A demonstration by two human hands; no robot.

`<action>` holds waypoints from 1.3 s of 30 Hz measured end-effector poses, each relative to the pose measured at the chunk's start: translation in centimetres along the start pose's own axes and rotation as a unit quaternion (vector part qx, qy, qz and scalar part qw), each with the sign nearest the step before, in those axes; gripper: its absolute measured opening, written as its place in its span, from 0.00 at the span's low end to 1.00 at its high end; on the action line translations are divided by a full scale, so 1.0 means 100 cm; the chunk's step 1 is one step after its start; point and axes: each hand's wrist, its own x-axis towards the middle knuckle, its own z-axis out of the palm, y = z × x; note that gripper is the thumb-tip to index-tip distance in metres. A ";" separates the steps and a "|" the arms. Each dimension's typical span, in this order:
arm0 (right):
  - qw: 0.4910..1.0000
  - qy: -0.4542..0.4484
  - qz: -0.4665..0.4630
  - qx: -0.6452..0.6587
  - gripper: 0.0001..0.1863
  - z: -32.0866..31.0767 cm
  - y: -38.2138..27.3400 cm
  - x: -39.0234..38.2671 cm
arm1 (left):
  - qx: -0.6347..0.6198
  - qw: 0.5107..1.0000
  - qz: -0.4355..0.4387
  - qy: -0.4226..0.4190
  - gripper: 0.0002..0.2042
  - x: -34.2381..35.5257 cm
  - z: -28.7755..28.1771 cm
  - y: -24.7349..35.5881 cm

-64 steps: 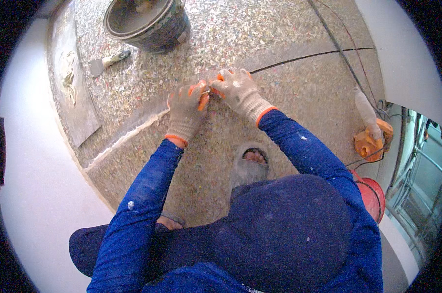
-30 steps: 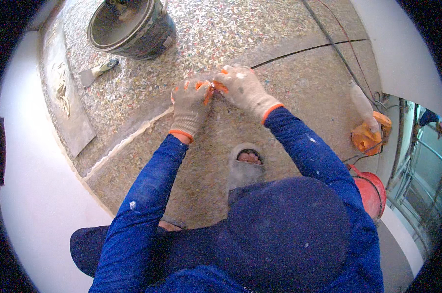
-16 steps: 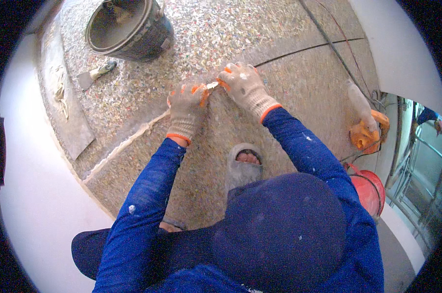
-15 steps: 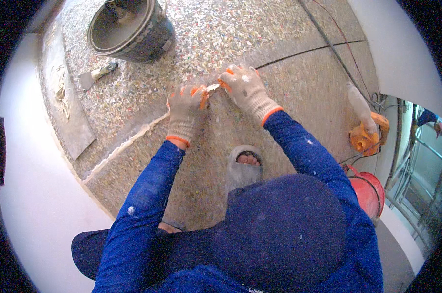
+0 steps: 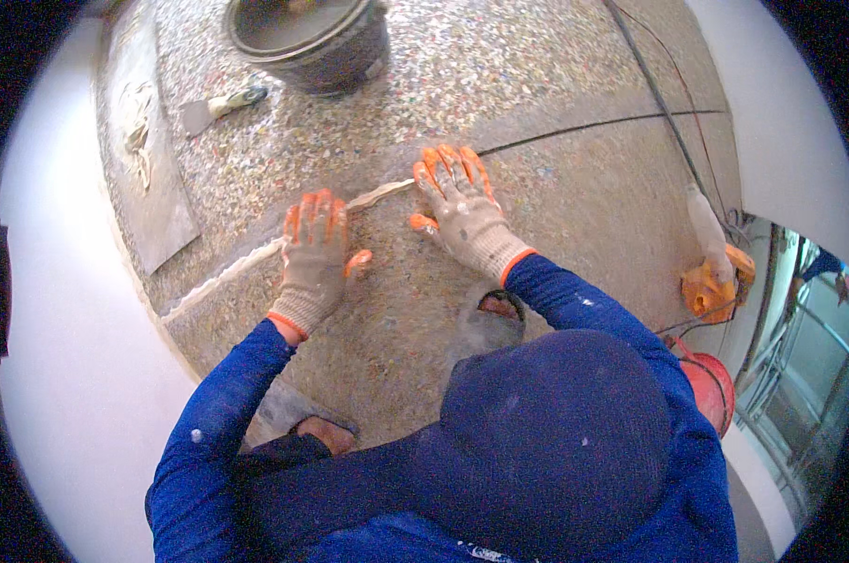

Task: The person kneels on a tiled floor and applies grout into the joints between tiles using a small trowel and gloved hands. They repeatedly scoop grout from a bucket, press it into the seams, and smooth the surface along the grout lines.

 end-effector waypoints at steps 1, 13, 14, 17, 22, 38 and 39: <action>0.999 -0.043 0.016 0.008 0.41 0.002 -0.005 0.000 | -0.004 1.000 -0.006 0.005 0.42 -0.003 0.003 0.001; 0.994 -0.078 0.054 -0.051 0.41 0.000 -0.022 0.002 | -0.078 0.997 -0.001 -0.020 0.43 0.030 0.020 0.051; 0.991 -0.090 0.070 -0.070 0.41 0.000 -0.022 0.002 | -0.081 0.995 -0.013 -0.048 0.43 0.032 0.021 0.055; 0.996 -0.072 0.041 -0.025 0.40 0.002 -0.019 0.000 | -0.049 0.997 -0.027 -0.051 0.42 0.035 0.023 0.061; 0.999 -0.011 0.001 -0.047 0.37 0.011 -0.018 0.001 | -0.065 0.998 -0.025 0.010 0.39 0.037 0.027 0.058; 1.000 0.006 0.008 -0.002 0.38 0.011 0.009 -0.020 | -0.052 0.998 -0.040 -0.004 0.39 0.000 0.021 0.020; 0.999 -0.013 0.025 -0.017 0.37 0.009 0.009 -0.019 | -0.043 0.998 -0.042 0.004 0.39 0.001 0.023 0.020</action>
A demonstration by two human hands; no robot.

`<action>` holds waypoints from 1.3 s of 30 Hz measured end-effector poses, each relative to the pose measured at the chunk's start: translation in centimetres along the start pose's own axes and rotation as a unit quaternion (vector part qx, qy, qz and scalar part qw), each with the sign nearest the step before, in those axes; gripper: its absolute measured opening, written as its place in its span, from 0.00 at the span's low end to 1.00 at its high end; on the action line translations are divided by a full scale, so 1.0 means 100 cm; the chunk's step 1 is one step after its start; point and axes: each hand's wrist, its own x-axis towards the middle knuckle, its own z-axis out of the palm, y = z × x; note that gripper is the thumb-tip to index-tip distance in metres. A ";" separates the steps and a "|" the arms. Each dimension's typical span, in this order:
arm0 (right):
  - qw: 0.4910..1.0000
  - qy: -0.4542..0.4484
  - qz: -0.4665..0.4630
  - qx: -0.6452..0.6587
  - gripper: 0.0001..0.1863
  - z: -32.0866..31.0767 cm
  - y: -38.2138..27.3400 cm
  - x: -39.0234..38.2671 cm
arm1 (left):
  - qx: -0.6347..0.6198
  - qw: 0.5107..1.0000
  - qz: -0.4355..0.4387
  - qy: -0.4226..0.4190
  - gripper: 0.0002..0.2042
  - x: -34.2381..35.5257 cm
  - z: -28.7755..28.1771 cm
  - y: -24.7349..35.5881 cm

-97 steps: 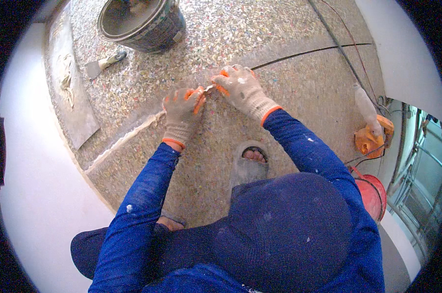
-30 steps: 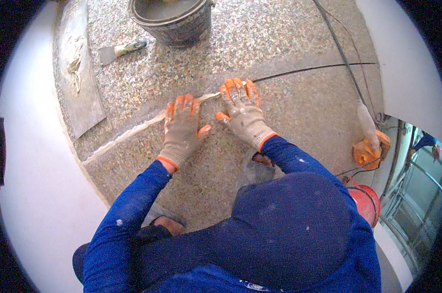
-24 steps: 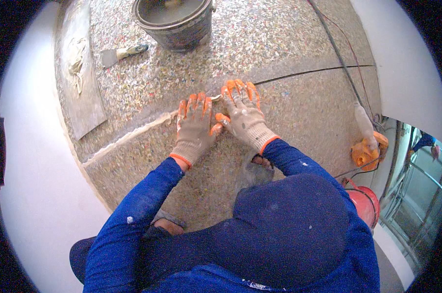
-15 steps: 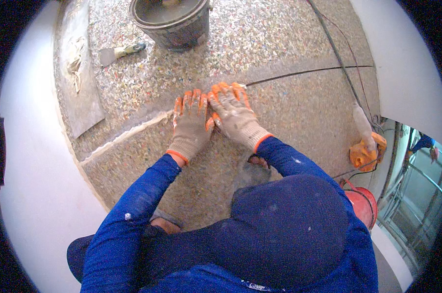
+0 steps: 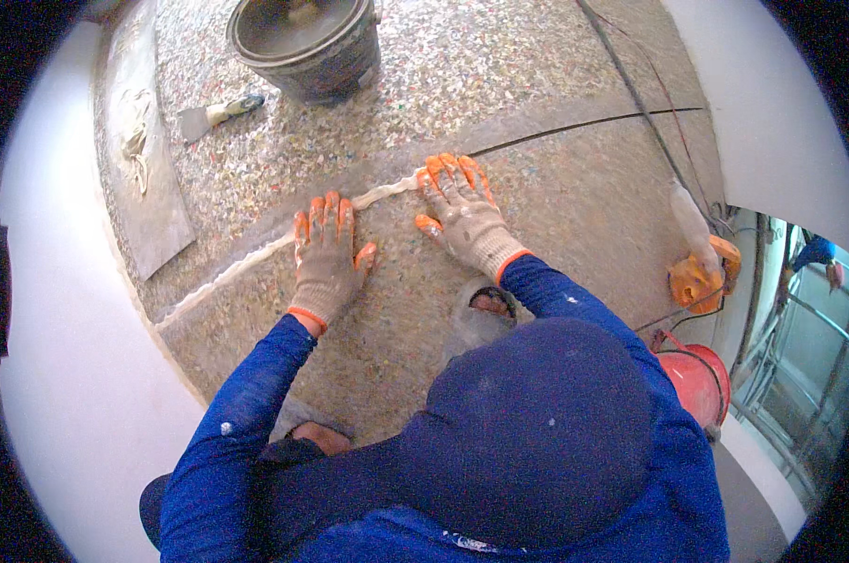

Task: The person kneels on a tiled floor and applies grout into the joints between tiles using a small trowel and gloved hands. They repeatedly scoop grout from a bucket, press it into the seams, and smooth the surface along the grout lines.

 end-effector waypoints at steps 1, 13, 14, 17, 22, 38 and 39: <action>1.000 -0.007 -0.002 0.000 0.36 -0.003 0.001 0.003 | 0.000 1.000 -0.001 -0.007 0.40 0.001 0.001 0.000; 0.992 0.114 -0.050 -0.021 0.25 -0.009 0.017 0.024 | -0.036 0.995 0.072 0.058 0.35 0.056 0.006 0.049; 0.986 0.157 -0.044 -0.023 0.26 -0.009 0.017 0.024 | -0.033 0.996 0.067 0.040 0.35 0.058 0.008 0.050; 0.988 0.151 -0.014 -0.015 0.26 -0.010 0.017 0.019 | -0.021 0.994 0.076 0.072 0.34 0.066 0.009 0.054; 0.987 0.139 -0.076 0.007 0.26 -0.010 0.026 0.014 | -0.028 0.996 0.069 0.041 0.33 0.083 0.007 0.059; 0.999 0.017 -0.039 0.006 0.35 -0.001 0.016 -0.015 | 0.014 0.996 0.086 -0.013 0.40 0.043 0.004 0.044; 0.999 0.023 -0.034 0.001 0.34 0.000 0.011 -0.014 | 0.014 0.996 0.084 -0.020 0.41 0.038 0.003 0.040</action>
